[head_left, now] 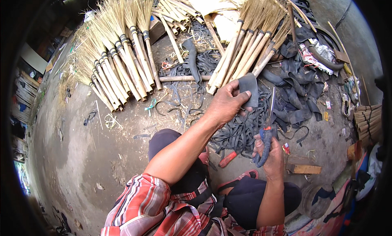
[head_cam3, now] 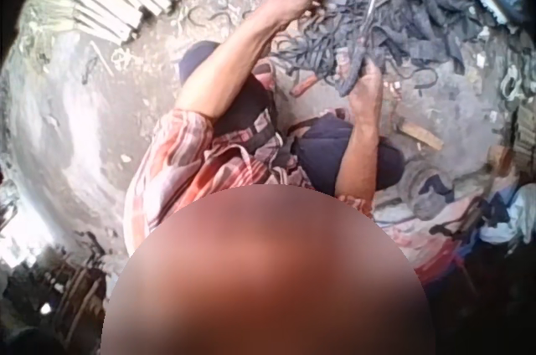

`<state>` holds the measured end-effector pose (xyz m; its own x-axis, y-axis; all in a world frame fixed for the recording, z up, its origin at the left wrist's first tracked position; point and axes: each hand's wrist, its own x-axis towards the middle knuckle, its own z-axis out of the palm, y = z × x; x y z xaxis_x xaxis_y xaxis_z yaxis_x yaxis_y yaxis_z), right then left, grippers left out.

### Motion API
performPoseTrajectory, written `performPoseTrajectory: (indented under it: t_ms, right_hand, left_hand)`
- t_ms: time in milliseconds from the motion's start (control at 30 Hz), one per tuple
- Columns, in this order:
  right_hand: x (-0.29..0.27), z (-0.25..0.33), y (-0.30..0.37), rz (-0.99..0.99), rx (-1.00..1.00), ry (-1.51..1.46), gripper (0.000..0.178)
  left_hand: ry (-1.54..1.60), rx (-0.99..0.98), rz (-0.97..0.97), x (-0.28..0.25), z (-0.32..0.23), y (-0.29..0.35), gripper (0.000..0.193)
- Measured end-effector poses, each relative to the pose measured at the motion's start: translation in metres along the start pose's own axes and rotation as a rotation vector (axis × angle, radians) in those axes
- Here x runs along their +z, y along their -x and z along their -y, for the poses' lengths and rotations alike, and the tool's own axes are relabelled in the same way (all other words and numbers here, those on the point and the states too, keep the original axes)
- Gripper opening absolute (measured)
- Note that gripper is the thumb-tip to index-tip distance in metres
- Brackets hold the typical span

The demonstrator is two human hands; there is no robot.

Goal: The person sits on the floor and uses shears to cut a piece of black rubber into smaller strips. They repeatedly pick up rubber pieces, cut them, and place the cut pieces on the floor.

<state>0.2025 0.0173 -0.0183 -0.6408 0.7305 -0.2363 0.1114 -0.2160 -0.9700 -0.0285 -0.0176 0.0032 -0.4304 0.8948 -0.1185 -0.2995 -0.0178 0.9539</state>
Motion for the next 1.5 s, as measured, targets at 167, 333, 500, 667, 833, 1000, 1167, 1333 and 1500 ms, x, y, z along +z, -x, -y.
performPoseTrajectory:
  t_ms: [167, 333, 500, 667, 833, 1000, 1167, 1333, 1500]
  right_hand:
    - [0.004, -0.018, -0.004, 0.188, 0.01, -0.124, 0.028]
    - [0.002, -0.029, -0.003, 0.295, -0.083, -0.084, 0.063]
    - [0.002, -0.031, -0.001, 0.298, -0.005, -0.245, 0.046]
    - [-0.002, -0.023, 0.002, 0.292, -0.089, -0.109, 0.04]
    - [-0.001, -0.02, 0.004, 0.265, -0.021, -0.249, 0.042]
    - [-0.002, -0.018, 0.004, 0.209, -0.128, -0.077, 0.049]
    - [-0.008, -0.015, 0.002, 0.254, -0.111, 0.008, 0.057]
    - [0.004, -0.024, -0.004, 0.171, -0.212, -0.085, 0.054]
    - [0.0, -0.018, 0.002, 0.153, -0.089, 0.032, 0.038]
  left_hand:
    - [0.012, 0.046, -0.06, -0.008, -0.006, -0.004, 0.049]
    - [0.058, 0.087, -0.05, -0.007, -0.009, -0.005, 0.05]
    - [0.048, 0.085, -0.049, 0.003, -0.008, -0.002, 0.044]
    - [-0.039, 0.047, -0.035, 0.013, -0.007, 0.003, 0.044]
    - [-0.089, 0.037, 0.034, 0.016, -0.007, 0.004, 0.046]
    - [-0.096, 0.034, 0.062, 0.015, -0.007, 0.003, 0.046]
    - [-0.101, 0.012, 0.075, 0.011, -0.009, 0.001, 0.053]
    - [-0.119, 0.019, 0.104, 0.009, -0.006, 0.003, 0.049]
    - [-0.125, 0.009, 0.161, 0.009, -0.004, 0.004, 0.048]
